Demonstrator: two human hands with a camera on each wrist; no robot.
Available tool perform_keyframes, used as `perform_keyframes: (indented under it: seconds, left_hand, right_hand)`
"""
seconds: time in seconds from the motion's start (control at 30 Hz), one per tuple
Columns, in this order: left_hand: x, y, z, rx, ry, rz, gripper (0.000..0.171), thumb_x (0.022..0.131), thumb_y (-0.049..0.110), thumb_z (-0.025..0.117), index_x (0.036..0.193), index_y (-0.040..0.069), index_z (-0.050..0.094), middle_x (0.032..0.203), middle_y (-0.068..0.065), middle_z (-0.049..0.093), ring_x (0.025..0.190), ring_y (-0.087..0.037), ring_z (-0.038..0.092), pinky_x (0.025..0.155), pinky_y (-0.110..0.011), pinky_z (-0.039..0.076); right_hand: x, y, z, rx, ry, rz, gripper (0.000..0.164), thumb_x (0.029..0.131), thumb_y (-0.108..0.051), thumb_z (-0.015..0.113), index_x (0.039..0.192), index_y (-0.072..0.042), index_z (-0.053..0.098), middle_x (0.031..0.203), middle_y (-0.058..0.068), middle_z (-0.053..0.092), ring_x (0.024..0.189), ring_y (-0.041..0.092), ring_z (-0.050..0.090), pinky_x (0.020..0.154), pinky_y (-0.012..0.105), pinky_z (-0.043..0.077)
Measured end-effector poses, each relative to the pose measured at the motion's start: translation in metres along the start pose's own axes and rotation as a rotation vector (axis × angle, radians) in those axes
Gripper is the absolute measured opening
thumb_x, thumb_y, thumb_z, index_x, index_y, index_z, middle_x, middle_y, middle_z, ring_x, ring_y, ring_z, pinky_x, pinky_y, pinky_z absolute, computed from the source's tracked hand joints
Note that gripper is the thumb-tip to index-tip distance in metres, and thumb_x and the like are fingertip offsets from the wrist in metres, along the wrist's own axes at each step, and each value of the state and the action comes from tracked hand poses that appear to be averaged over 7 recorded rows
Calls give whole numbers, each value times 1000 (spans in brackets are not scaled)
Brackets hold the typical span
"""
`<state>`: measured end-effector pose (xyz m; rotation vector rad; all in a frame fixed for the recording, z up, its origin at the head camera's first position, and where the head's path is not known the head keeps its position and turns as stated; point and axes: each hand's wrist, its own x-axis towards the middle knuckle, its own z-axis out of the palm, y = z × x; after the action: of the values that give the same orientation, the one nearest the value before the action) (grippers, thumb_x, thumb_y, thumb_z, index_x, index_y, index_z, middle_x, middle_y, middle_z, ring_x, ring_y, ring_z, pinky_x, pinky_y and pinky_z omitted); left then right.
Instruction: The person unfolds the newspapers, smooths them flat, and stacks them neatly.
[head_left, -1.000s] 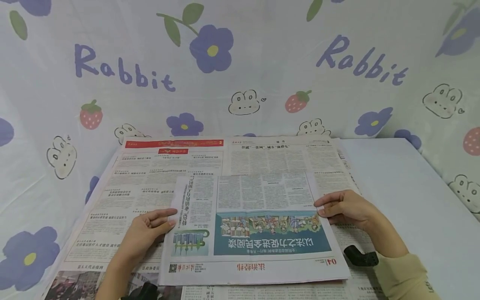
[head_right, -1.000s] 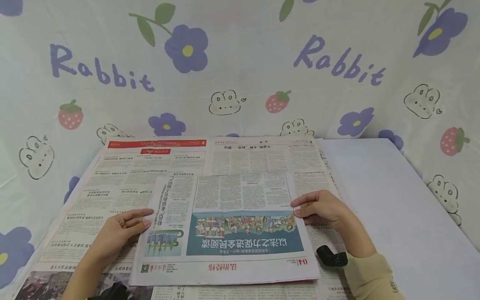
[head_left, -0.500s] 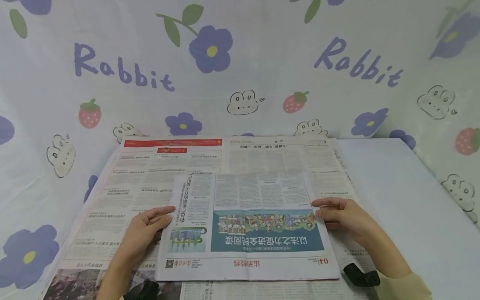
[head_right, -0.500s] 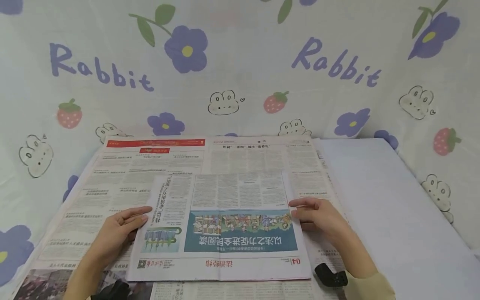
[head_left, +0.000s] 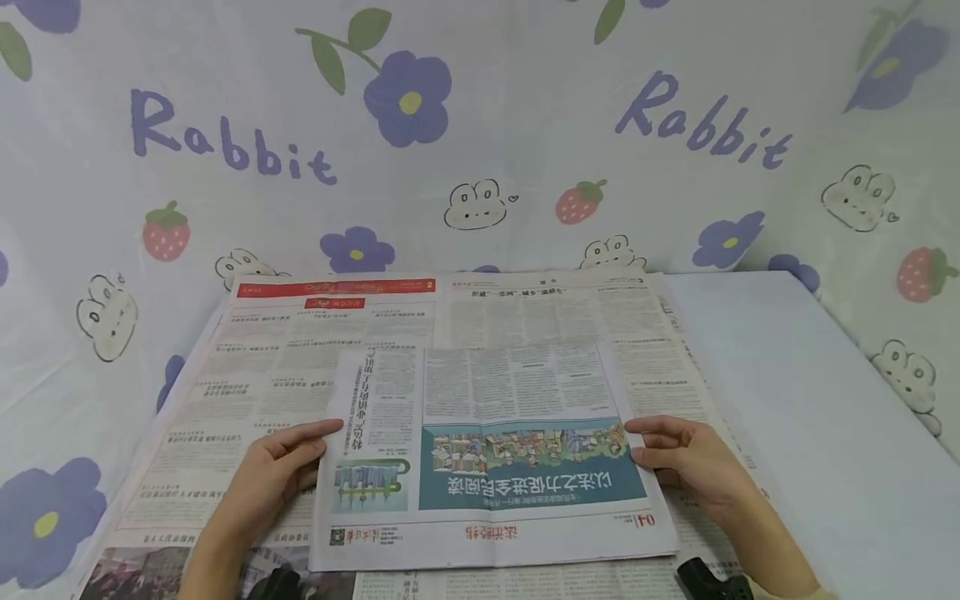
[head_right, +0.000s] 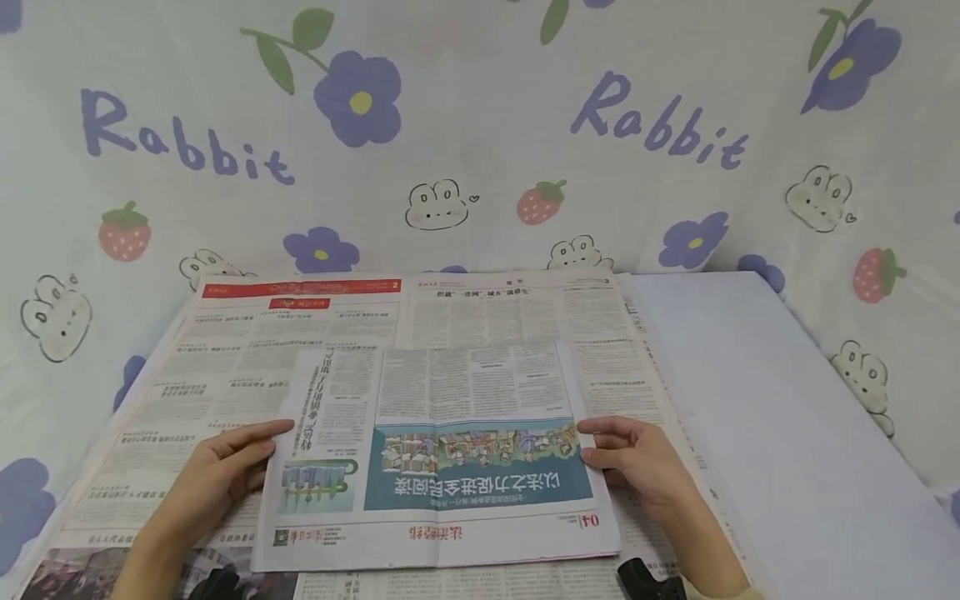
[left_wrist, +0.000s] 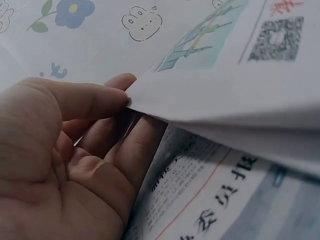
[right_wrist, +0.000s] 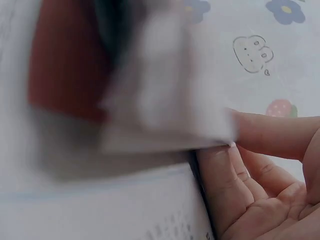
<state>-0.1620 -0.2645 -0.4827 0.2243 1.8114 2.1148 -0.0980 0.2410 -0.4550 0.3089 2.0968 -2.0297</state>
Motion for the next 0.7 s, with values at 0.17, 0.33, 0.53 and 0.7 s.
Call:
perform_keyframes:
  seconds: [0.17,0.33,0.53,0.7]
  left_hand:
    - [2,1,2,-5,-74,28,41,104,14,53,140,-5,50,144,-23,45,118,-34,58,89,-47,50]
    - [2,-1,5,48,-47,50,44,99,13,61,138,-6,53,138,-20,53,115,-31,61,88,-42,51]
    - [2,-1,7,92,39,49,46,92,14,71,132,-6,58,124,-18,64,109,-29,64,85,-39,53]
    - [3,-2,7,94,52,65,47,91,13,73,131,-6,59,116,-18,68,104,-29,66,83,-39,55]
  right_hand:
    - [0,2,-7,2,11,-2,45,88,-4,74,129,5,58,98,10,70,85,27,70,72,39,58]
    - [0,5,-13,47,-6,2,38,88,-3,73,124,1,62,96,9,71,84,27,71,71,39,58]
    - [1,5,-16,96,-31,4,34,88,0,73,121,-3,65,97,9,73,86,27,71,72,39,58]
    - [2,6,-18,110,-21,11,36,88,0,72,123,-2,64,100,10,72,88,28,71,73,39,58]
